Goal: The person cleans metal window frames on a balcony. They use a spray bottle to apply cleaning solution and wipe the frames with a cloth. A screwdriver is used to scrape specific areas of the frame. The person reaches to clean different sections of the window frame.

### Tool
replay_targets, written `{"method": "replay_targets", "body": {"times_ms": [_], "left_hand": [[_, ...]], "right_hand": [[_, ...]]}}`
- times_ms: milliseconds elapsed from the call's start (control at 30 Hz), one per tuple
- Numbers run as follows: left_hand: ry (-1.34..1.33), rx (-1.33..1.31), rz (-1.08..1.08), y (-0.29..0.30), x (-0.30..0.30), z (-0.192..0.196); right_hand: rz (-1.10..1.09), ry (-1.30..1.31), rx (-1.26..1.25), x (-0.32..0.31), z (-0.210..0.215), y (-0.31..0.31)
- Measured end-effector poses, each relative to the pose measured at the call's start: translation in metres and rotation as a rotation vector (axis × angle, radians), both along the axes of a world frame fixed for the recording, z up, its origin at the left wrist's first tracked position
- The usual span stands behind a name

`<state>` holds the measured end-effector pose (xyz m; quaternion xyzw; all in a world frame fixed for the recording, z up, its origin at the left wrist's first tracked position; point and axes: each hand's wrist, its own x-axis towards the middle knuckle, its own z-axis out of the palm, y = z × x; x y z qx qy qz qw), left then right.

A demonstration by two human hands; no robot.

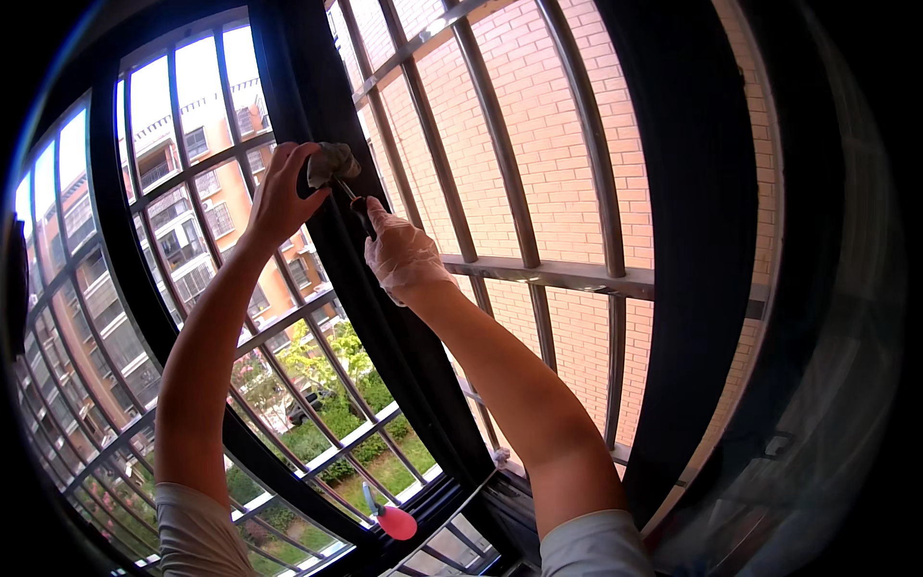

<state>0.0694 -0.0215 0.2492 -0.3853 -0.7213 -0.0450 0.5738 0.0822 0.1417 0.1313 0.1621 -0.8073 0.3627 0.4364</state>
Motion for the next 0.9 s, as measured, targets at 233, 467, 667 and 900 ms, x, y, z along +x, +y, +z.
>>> {"method": "replay_targets", "body": {"times_ms": [233,467,667,900], "left_hand": [[-0.027,0.078,0.019,0.003,-0.040,0.046],[-0.513,0.426,-0.143,0.013,-0.040,0.078],[0.219,0.041,0.062,0.022,-0.033,0.070],[0.032,-0.160,0.133,0.000,-0.027,0.058]], "right_hand": [[0.069,-0.095,-0.036,0.006,0.002,-0.001],[0.119,-0.037,-0.037,0.005,0.003,0.008],[0.007,0.083,-0.009,0.001,-0.002,0.003],[-0.025,0.024,-0.009,0.002,0.000,-0.002]]}}
